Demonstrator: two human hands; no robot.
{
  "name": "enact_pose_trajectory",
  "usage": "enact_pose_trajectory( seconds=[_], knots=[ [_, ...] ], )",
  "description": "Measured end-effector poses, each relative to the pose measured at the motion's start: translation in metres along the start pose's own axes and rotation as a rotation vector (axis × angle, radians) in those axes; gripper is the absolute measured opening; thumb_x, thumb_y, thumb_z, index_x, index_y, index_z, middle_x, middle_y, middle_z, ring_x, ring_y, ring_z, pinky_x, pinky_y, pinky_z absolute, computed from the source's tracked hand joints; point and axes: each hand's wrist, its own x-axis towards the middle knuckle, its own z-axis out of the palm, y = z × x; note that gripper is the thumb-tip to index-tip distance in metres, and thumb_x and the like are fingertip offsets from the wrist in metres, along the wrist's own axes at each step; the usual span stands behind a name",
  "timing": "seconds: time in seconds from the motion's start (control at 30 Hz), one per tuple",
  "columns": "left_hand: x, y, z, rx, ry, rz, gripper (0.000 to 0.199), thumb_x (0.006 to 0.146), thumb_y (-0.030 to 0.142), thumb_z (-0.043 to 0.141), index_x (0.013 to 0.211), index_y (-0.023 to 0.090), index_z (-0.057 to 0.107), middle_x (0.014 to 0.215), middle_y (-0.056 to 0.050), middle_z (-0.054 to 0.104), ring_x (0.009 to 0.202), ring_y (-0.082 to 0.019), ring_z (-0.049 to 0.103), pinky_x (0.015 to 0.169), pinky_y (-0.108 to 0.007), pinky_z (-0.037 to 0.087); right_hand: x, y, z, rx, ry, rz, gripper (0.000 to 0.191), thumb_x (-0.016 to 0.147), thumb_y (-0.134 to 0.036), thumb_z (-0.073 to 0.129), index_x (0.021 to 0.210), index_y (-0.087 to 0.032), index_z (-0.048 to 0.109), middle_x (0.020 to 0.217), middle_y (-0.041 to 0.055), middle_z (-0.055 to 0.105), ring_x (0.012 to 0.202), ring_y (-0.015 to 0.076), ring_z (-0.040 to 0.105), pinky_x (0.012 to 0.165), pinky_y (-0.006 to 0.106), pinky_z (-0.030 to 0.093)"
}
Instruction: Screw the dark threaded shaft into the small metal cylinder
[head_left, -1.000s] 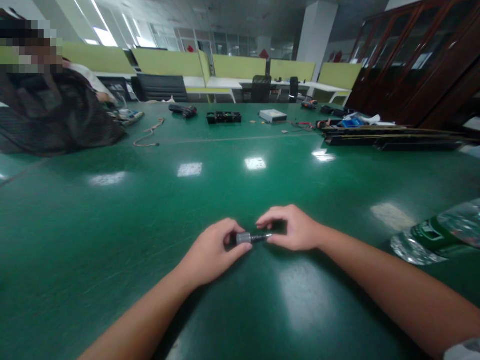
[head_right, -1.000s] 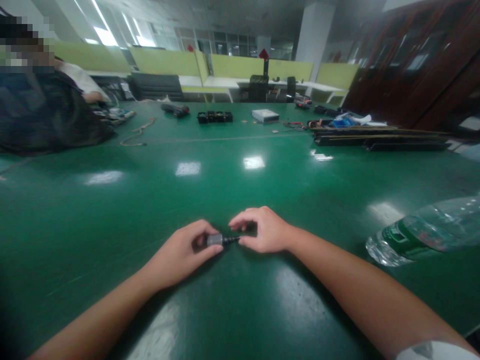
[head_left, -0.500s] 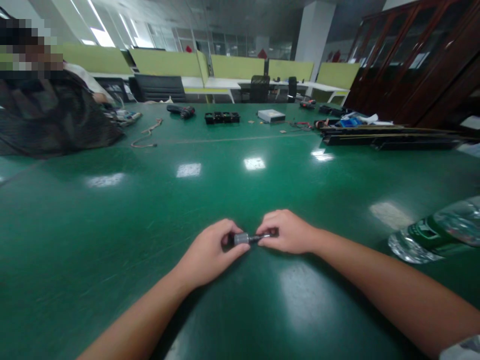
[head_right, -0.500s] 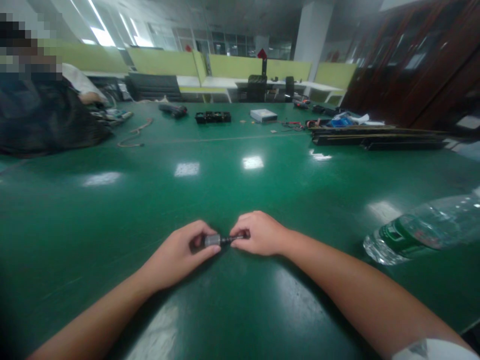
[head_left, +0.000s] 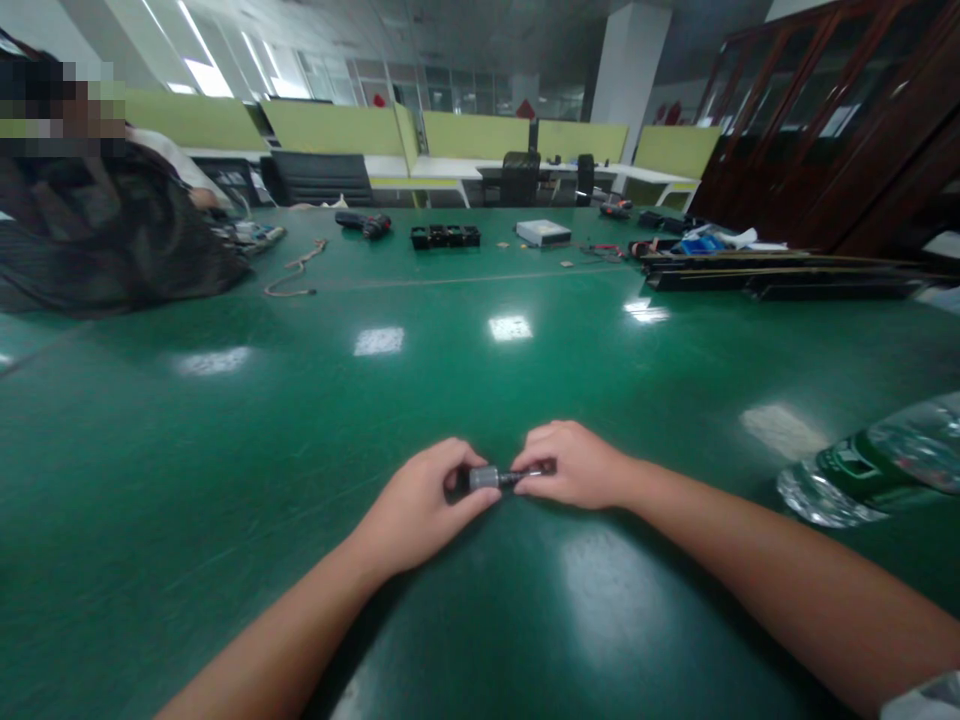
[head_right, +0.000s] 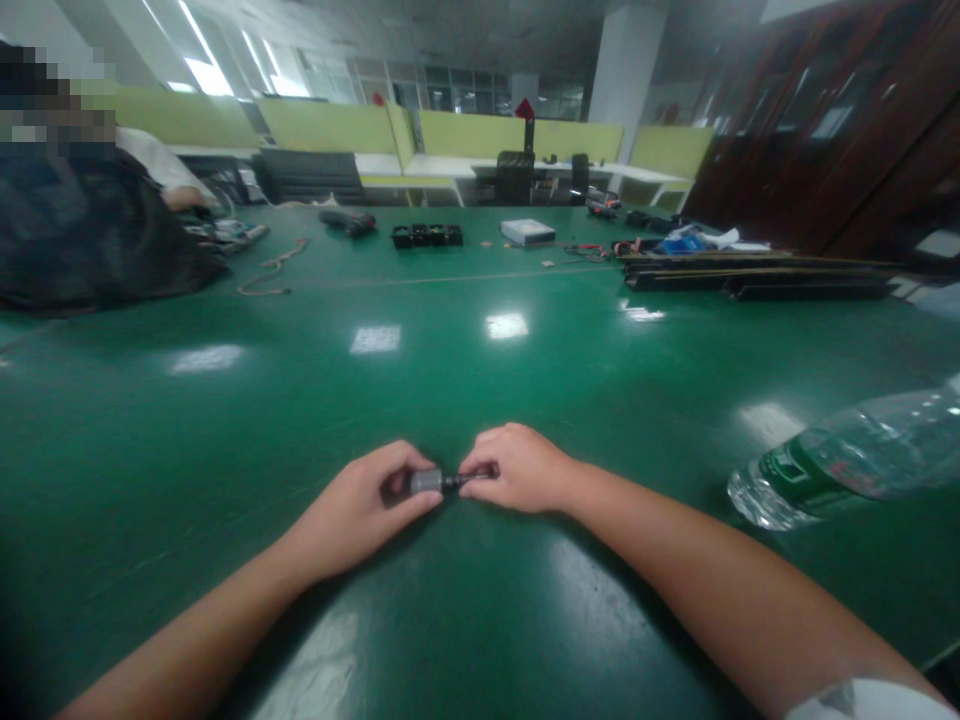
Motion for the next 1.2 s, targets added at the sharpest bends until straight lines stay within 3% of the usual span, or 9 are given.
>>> enact_pose_trajectory(
  seconds=[0.67,0.83,1.0,1.1,1.2],
  knots=[
    [-0.002,0.001,0.001,0.001,0.007,0.001,0.026,0.087,0.044,0.063,0.095,0.020,0.067,0.082,-0.001,0.063,0.073,-0.018,0.057,0.067,-0.030,0.042,-0.001,-0.002,-0.007,0.025,-0.042,0.025,0.014,0.083,-0.026,0.074,0.092,-0.017,0.077,0.077,0.0022,0.068,0.069,0.0127,0.059,0.064,0.023,0.040],
    [-0.007,-0.001,-0.005,-0.047,0.040,-0.032,0.046,0.079,0.050,0.072,0.112,0.020,0.063,0.085,-0.001,0.063,0.077,-0.020,0.060,0.070,-0.032,0.048,-0.001,-0.003,-0.007,0.042,-0.043,0.046,0.014,0.082,-0.024,0.074,0.094,-0.017,0.078,0.078,0.0031,0.069,0.070,0.0129,0.060,0.065,0.023,0.041],
    [-0.015,-0.011,-0.046,-0.074,0.192,-0.199,0.057,0.080,0.059,0.066,0.120,0.019,0.060,0.100,-0.006,0.066,0.093,-0.024,0.064,0.086,-0.039,0.052,-0.002,-0.003,-0.007,0.073,-0.033,0.085,0.014,0.082,-0.024,0.075,0.094,-0.017,0.079,0.078,0.0029,0.069,0.068,0.0123,0.059,0.063,0.023,0.041],
    [-0.030,-0.028,-0.091,-0.004,0.277,-0.395,0.061,0.081,0.063,0.061,0.120,0.016,0.060,0.103,-0.007,0.067,0.094,-0.026,0.065,0.087,-0.041,0.053,-0.003,-0.003,-0.006,0.084,-0.030,0.096,0.015,0.082,-0.025,0.074,0.094,-0.018,0.079,0.079,0.0026,0.069,0.067,0.0122,0.059,0.063,0.023,0.041],
    [-0.077,-0.057,-0.145,0.265,0.351,-0.546,0.065,0.084,0.058,0.062,0.128,0.011,0.056,0.122,-0.012,0.062,0.110,-0.030,0.061,0.099,-0.046,0.049,-0.004,-0.004,-0.004,0.088,-0.020,0.113,0.013,0.082,-0.024,0.074,0.092,-0.018,0.079,0.077,0.0024,0.069,0.066,0.0121,0.059,0.061,0.023,0.040]
  ],
)
